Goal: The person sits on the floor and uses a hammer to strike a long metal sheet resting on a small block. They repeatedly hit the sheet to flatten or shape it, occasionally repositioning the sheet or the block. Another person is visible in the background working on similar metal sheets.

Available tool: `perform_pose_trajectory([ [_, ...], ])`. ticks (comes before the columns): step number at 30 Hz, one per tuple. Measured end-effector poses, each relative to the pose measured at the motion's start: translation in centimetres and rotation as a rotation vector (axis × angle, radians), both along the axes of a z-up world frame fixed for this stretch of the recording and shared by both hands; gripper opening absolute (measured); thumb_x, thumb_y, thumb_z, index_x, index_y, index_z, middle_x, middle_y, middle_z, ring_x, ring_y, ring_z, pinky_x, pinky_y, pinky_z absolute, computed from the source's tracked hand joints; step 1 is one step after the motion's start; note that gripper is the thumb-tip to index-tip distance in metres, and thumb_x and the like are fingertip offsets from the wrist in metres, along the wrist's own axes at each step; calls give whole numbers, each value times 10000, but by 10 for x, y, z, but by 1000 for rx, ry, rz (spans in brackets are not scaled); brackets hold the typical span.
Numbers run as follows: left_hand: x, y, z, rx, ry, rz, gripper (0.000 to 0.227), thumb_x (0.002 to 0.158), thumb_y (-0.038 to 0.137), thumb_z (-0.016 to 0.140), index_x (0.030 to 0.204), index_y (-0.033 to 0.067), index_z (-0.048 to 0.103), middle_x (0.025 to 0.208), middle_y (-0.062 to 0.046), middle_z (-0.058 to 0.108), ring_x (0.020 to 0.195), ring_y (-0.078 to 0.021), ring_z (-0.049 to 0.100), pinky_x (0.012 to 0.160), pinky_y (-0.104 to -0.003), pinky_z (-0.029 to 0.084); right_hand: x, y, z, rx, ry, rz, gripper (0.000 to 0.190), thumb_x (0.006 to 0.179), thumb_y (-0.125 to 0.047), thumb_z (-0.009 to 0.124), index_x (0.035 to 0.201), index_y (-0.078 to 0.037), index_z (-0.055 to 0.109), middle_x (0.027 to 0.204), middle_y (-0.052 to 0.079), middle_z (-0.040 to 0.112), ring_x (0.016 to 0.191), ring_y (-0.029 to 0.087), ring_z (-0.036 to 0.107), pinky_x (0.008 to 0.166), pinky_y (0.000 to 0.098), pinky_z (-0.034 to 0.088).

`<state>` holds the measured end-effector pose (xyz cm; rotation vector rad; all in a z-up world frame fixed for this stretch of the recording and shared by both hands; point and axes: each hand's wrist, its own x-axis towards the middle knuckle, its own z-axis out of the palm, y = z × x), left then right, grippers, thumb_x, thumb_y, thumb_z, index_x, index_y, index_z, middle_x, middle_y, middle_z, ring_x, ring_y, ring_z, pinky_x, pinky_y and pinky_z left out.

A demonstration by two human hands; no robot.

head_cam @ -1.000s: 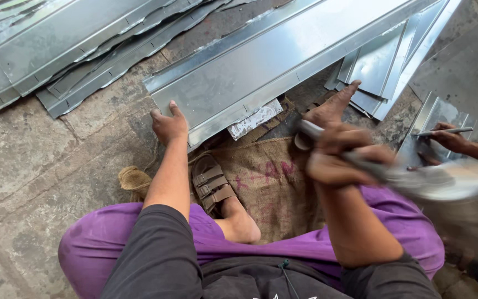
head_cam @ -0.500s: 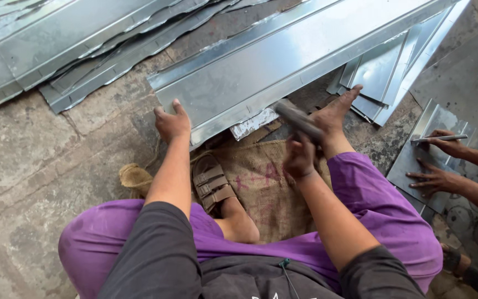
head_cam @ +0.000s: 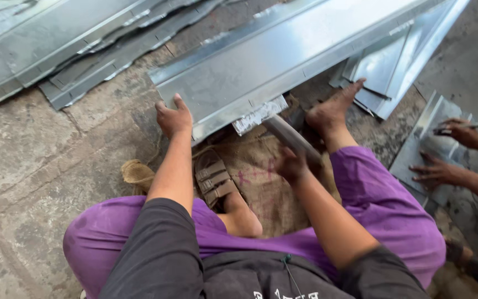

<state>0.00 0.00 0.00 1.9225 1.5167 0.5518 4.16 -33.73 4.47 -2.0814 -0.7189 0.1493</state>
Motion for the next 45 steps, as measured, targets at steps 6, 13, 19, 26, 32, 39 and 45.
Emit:
perform_pose_trajectory([
  [6, 5, 11, -18, 116, 11, 6, 737, 901, 618, 732, 1209, -36, 584, 1132, -311, 676, 1053, -499, 641, 879, -560, 511, 4, -3, -16, 48, -21, -131, 289, 1074, -272, 476, 1021, -7, 580, 760, 279, 592, 706, 494, 602, 617, 526, 452],
  [13, 4, 5, 23, 20, -66, -43, 738, 890, 572, 783, 1218, -52, 564, 1127, -294, 697, 1048, -469, 677, 896, -528, 542, 32, 12, -2, -31, -27, -127, 381, 1118, -374, 496, 954, -49, 607, 751, 185, 616, 673, 424, 594, 564, 476, 473],
  [19, 5, 3, 63, -98, -80, -68, 752, 905, 468, 775, 1345, -63, 476, 1311, -292, 582, 1181, -444, 592, 959, -494, 510, 6, -25, -42, 427, 1011, -387, 437, 1084, -470, 461, 893, -85, 541, 580, 5, 429, 429, 159, 376, 407, 375, 296],
  [26, -11, 25, 59, -44, -89, -52, 823, 855, 474, 852, 1355, -79, 504, 1324, -298, 590, 1229, -440, 570, 1015, -499, 457, 9, -82, -110, -278, 732, -445, 512, 927, -455, 686, 846, 46, 746, 706, 142, 709, 573, 226, 663, 546, 389, 510],
  [32, -62, 101, 56, 182, -55, -131, 725, 805, 492, 930, 1123, -102, 660, 1125, -295, 701, 1058, -456, 672, 919, -503, 527, -6, -85, -123, -495, 801, -497, 459, 824, -419, 798, 860, 32, 721, 720, 152, 691, 609, 282, 674, 585, 430, 542],
  [39, -106, 153, 76, 210, 54, -145, 696, 874, 525, 876, 1146, -80, 664, 1171, -287, 694, 1098, -447, 661, 941, -495, 528, -14, -78, -105, -667, 804, -379, 518, 850, -473, 760, 903, 43, 748, 817, 190, 727, 672, 307, 710, 634, 431, 564],
  [45, -107, 120, 101, 83, 182, -70, 728, 896, 568, 766, 1303, -7, 584, 1252, -256, 661, 1147, -418, 638, 934, -522, 516, -25, -77, -107, -774, 699, -276, 472, 859, -453, 739, 1142, -76, 707, 1049, 206, 738, 924, 338, 744, 807, 424, 581],
])
